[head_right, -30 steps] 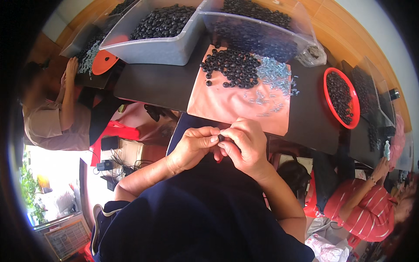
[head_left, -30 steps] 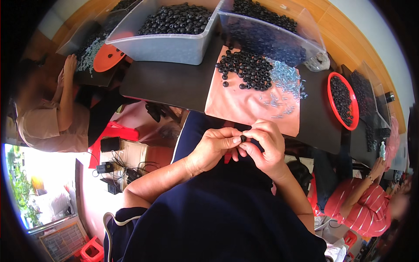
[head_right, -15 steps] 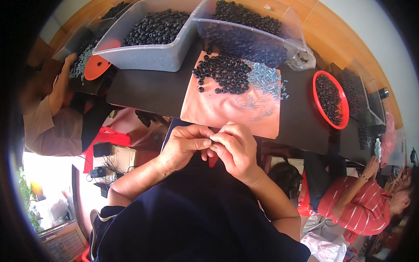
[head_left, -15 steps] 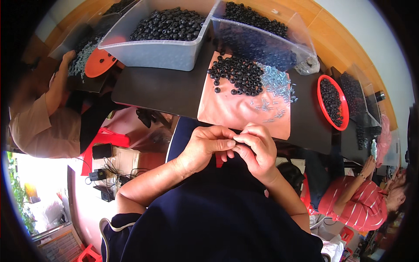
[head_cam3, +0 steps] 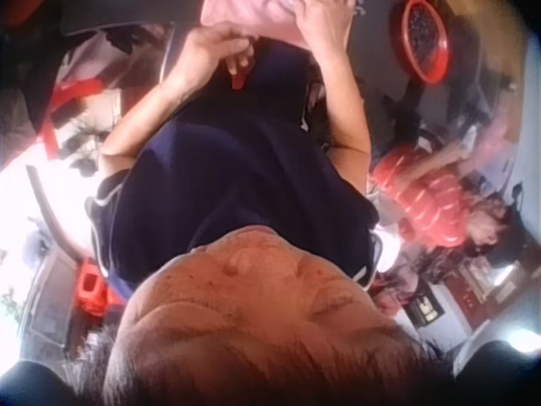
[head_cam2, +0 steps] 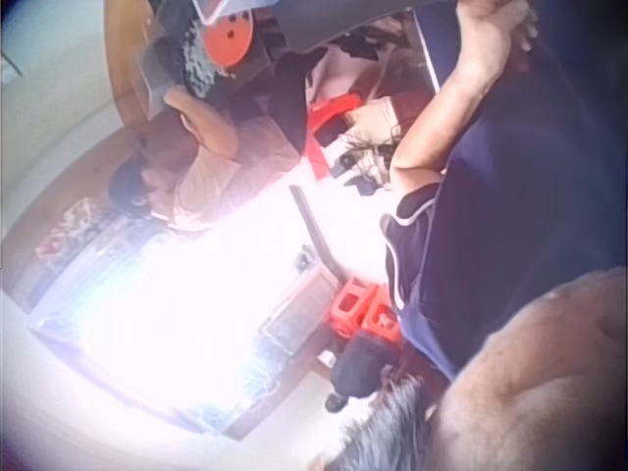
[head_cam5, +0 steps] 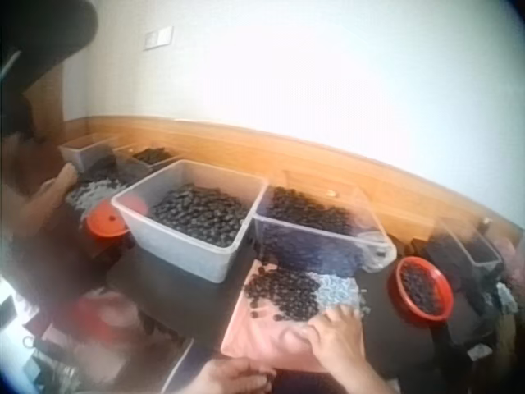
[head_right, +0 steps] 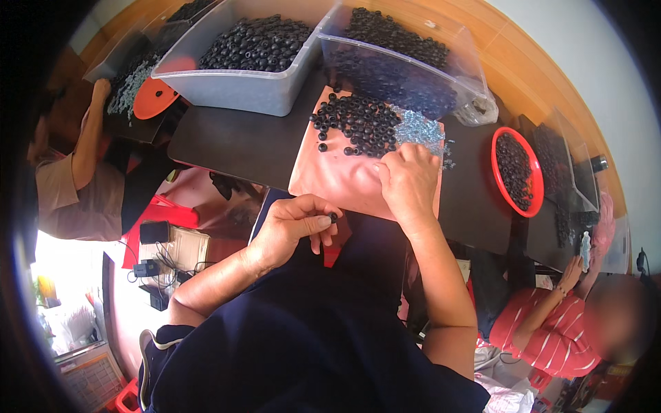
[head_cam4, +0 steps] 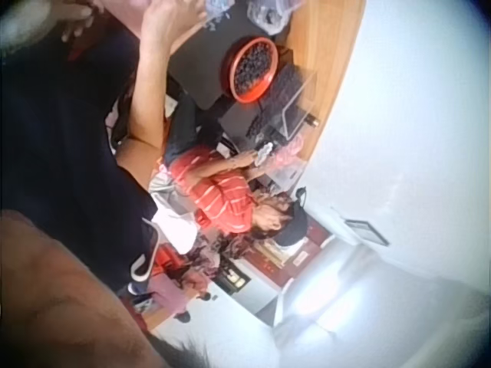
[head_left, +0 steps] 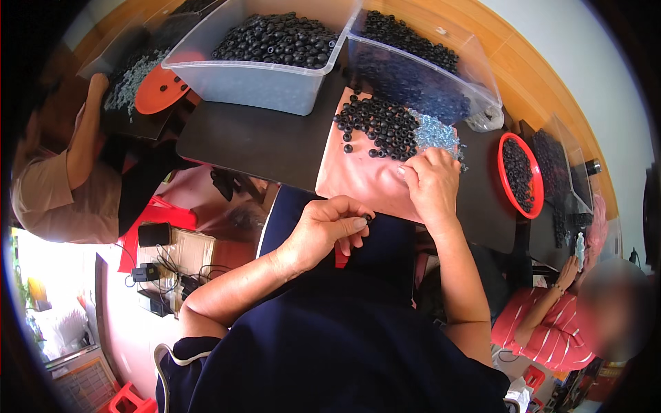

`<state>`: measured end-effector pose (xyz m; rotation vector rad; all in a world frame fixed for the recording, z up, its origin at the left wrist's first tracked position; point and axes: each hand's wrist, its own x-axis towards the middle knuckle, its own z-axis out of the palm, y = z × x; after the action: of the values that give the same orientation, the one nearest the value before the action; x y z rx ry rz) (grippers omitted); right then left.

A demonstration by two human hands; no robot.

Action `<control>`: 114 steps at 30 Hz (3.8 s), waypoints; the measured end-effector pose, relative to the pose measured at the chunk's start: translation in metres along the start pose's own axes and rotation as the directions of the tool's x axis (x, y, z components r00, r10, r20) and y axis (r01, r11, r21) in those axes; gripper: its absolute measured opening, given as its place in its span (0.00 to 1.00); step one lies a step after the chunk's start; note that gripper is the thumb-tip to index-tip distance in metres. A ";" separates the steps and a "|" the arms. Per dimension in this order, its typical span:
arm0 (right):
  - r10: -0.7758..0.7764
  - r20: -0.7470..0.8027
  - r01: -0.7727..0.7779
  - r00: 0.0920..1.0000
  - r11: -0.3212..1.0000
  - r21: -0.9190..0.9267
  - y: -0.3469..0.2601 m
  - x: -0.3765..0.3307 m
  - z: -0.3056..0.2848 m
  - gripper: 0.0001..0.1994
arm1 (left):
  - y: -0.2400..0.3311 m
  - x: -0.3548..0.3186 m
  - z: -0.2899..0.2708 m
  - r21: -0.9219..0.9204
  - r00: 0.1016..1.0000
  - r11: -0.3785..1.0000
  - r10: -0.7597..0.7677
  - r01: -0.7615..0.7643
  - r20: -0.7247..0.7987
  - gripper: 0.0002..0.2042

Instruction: The person sorts small black plastic components by hand, placing them from a work table into different plastic bins and a red tray.

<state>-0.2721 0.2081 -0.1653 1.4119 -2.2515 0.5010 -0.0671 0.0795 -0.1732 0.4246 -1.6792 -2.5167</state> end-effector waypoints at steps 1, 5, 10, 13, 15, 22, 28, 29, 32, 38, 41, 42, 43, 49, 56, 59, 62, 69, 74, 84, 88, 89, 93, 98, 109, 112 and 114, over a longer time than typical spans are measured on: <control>-0.004 0.003 0.004 1.000 1.000 0.004 -0.002 0.001 0.000 0.05 | -0.001 -0.001 -0.001 -0.004 1.000 1.000 0.017 -0.017 -0.008 0.08; -0.063 0.016 0.064 0.998 0.998 -0.013 -0.001 0.001 -0.002 0.03 | 0.002 -0.002 -0.004 0.017 1.000 1.000 0.020 -0.020 0.003 0.08; -0.151 -0.005 0.150 0.989 0.987 -0.059 0.004 -0.001 0.003 0.05 | 0.008 0.000 -0.005 0.061 0.999 0.998 0.011 -0.013 0.037 0.08; -0.115 -0.015 0.115 0.993 0.993 0.011 0.004 -0.001 -0.001 0.06 | 0.008 0.001 -0.005 0.041 0.999 0.999 0.009 -0.011 0.034 0.08; -0.095 0.046 0.092 0.994 0.994 0.055 0.002 0.001 -0.007 0.05 | 0.003 0.003 -0.005 0.030 1.000 0.999 0.022 -0.023 0.020 0.08; -0.089 0.048 0.086 0.995 0.994 0.068 0.005 0.000 -0.006 0.05 | 0.008 0.003 -0.005 0.041 0.999 0.999 0.011 -0.013 0.038 0.07; -0.034 0.095 0.031 0.995 0.999 0.033 0.002 0.004 -0.006 0.03 | 0.012 0.005 -0.004 0.056 0.999 0.998 0.014 -0.015 0.031 0.07; -0.037 0.071 0.037 0.997 0.999 0.008 0.000 0.005 -0.001 0.03 | 0.012 0.006 -0.003 0.057 0.999 0.998 0.013 -0.015 0.031 0.07; -0.040 0.044 0.043 0.998 0.998 -0.053 -0.005 0.005 0.007 0.03 | 0.012 0.007 -0.001 0.024 0.999 0.999 0.030 -0.030 0.029 0.07; -0.098 0.052 0.103 0.994 0.988 -0.117 -0.008 0.008 0.012 0.01 | 0.014 0.008 -0.005 0.003 0.999 0.999 0.034 -0.034 -0.018 0.07; -0.120 0.068 0.126 0.990 0.987 -0.096 -0.010 0.011 0.012 0.02 | 0.015 0.008 -0.008 0.005 0.999 0.999 0.035 -0.035 -0.038 0.07; -0.122 0.085 0.130 0.989 0.988 -0.088 -0.009 0.011 0.012 0.02 | 0.015 0.008 -0.008 -0.013 0.998 0.999 0.037 -0.037 -0.047 0.07; -0.122 0.084 0.129 0.989 0.988 -0.089 -0.008 0.010 0.012 0.02 | 0.015 0.009 -0.008 -0.031 0.998 0.999 0.039 -0.041 -0.055 0.07; -0.107 0.012 0.106 0.994 0.992 0.066 -0.011 0.011 -0.005 0.05 | 0.019 0.015 -0.005 -0.072 0.993 0.997 0.018 -0.027 -0.120 0.07; -0.328 -0.004 0.316 0.945 0.907 0.278 -0.041 0.023 -0.039 0.07 | 0.017 0.030 -0.003 -0.058 0.989 0.994 0.087 -0.094 -0.123 0.07; -0.392 0.007 0.378 0.920 0.890 0.254 -0.044 0.024 -0.041 0.08 | 0.014 0.032 -0.001 -0.075 0.985 0.990 0.108 -0.119 -0.133 0.07; -0.433 0.050 0.410 0.900 0.879 0.242 -0.044 0.026 -0.040 0.08 | 0.013 0.033 -0.002 -0.078 0.986 0.990 0.104 -0.114 -0.131 0.07; -0.451 0.034 0.420 0.892 0.854 0.308 -0.056 0.025 -0.040 0.08 | 0.012 0.033 -0.004 -0.035 0.981 0.989 0.137 -0.143 -0.137 0.07; -0.475 -0.084 0.474 0.876 0.818 0.326 -0.069 0.019 -0.033 0.12 | 0.016 0.031 -0.007 -0.005 0.979 0.993 0.114 -0.117 -0.168 0.06; -0.222 -0.037 0.225 0.974 0.969 0.103 -0.011 0.082 0.041 0.08 | 0.010 0.043 -0.015 0.003 0.959 0.983 0.181 -0.185 -0.218 0.06; -0.247 0.097 0.245 0.964 0.969 0.036 -0.025 0.080 0.045 0.09 | 0.005 0.042 -0.019 0.032 0.965 0.977 0.213 -0.211 -0.155 0.06; -0.268 0.113 0.262 0.957 0.963 0.060 -0.028 0.078 0.043 0.09 | 0.004 0.042 -0.019 0.029 0.963 0.972 0.233 -0.231 -0.138 0.06; -0.209 0.060 0.200 0.976 0.971 0.132 -0.016 0.080 0.035 0.07 | 0.003 0.041 -0.016 0.013 0.953 0.963 0.270 -0.271 -0.137 0.04; -0.154 0.048 0.148 0.987 0.982 0.120 0.002 0.087 0.029 0.05 | 0.002 0.041 -0.018 0.076 0.956 0.961 0.273 -0.266 -0.108 0.05; -0.298 0.079 0.269 0.951 0.928 0.259 -0.025 0.098 0.042 0.03 | 0.000 0.040 -0.020 0.072 0.957 0.960 0.277 -0.271 -0.090 0.05; -0.328 0.112 0.304 0.938 0.933 0.191 -0.026 0.098 0.046 0.03 | -0.002 0.040 -0.018 0.052 0.951 0.956 0.292 -0.288 -0.099 0.04; -0.266 0.165 0.242 0.950 0.958 0.154 -0.018 0.098 0.046 0.04 | -0.002 0.039 -0.017 0.035 0.946 0.952 0.305 -0.303 -0.112 0.04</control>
<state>-0.3013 0.1037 -0.1504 1.8546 -2.1610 0.4564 -0.1000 0.0566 -0.1878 0.2803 -1.5860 -2.2146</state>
